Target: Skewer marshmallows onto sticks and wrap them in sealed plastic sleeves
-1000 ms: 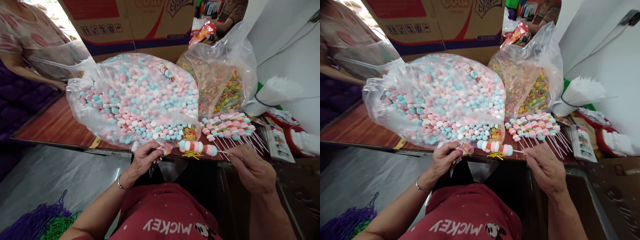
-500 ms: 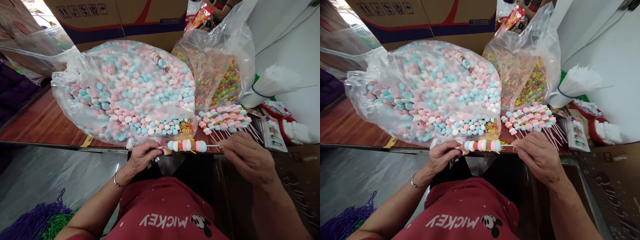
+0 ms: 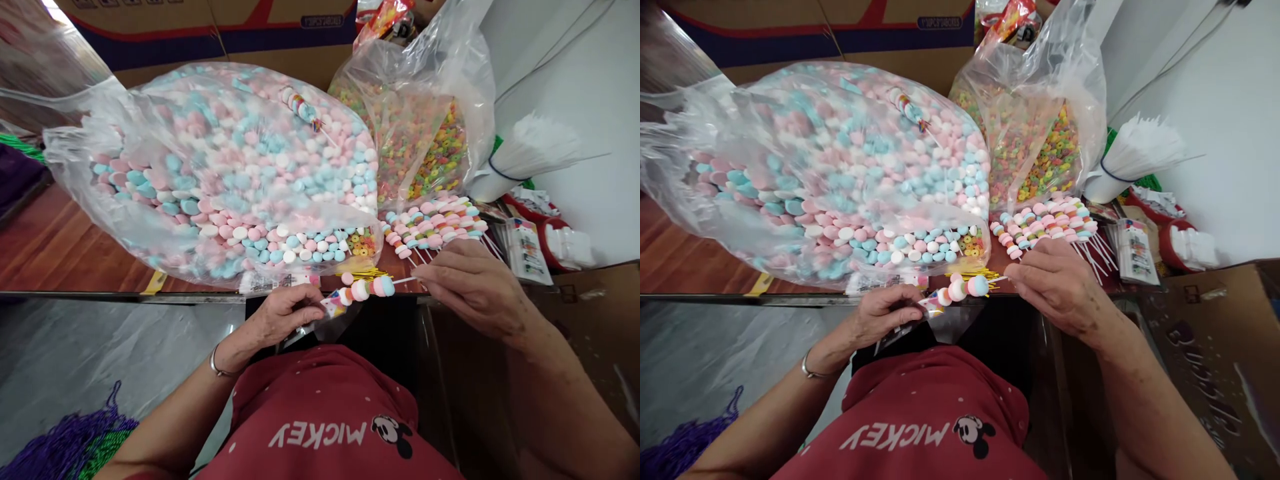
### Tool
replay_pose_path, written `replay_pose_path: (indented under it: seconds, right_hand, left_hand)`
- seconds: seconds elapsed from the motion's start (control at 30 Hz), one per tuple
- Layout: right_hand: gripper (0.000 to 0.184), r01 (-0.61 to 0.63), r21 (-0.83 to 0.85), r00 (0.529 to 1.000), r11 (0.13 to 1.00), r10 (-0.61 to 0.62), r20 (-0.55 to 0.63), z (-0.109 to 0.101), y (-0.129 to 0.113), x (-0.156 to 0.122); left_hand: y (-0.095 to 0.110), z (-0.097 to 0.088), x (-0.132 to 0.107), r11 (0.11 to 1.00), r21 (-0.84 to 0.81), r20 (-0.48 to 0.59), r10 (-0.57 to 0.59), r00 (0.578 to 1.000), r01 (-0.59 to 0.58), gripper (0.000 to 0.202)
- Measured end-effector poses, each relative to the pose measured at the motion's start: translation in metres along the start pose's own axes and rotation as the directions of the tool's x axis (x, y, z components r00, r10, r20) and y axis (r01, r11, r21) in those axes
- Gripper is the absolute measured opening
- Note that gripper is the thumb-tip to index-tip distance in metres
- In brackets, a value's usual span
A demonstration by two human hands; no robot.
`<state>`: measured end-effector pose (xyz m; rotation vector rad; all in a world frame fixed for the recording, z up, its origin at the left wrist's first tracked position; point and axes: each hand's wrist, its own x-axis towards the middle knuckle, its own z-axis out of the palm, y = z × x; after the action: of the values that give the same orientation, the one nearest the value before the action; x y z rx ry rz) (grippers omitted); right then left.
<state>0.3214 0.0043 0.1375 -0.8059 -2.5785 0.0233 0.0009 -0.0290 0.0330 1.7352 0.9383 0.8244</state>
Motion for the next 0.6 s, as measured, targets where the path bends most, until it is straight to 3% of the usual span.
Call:
replay_pose_path:
  seconds: [0.17,0.3,0.43,0.6]
  right_hand:
    - [0.022,-0.078,0.171,0.989,0.982,0.054,0.140,0.001,0.005,0.001]
    - [0.023,-0.169,0.182,0.977,0.969,0.141,0.160,0.004,0.007,-0.002]
    - [0.022,-0.166,0.271,0.978,0.948,0.122,0.172,0.006,0.007,-0.002]
    - [0.022,-0.177,0.230,0.978,0.957,0.145,0.151,0.010,0.007,-0.003]
  left_hand:
    - [-0.001,-0.001,-0.002,0.984,-0.120,0.042,-0.125,0.991,0.129,0.020]
    - [0.001,-0.001,-0.001,0.945,-0.234,0.117,-0.205,0.972,0.227,0.023]
    - [0.000,-0.001,0.001,0.926,-0.291,0.130,-0.210,0.969,0.240,0.029]
    - [-0.003,0.001,0.002,0.930,-0.278,0.139,-0.207,0.968,0.239,0.027]
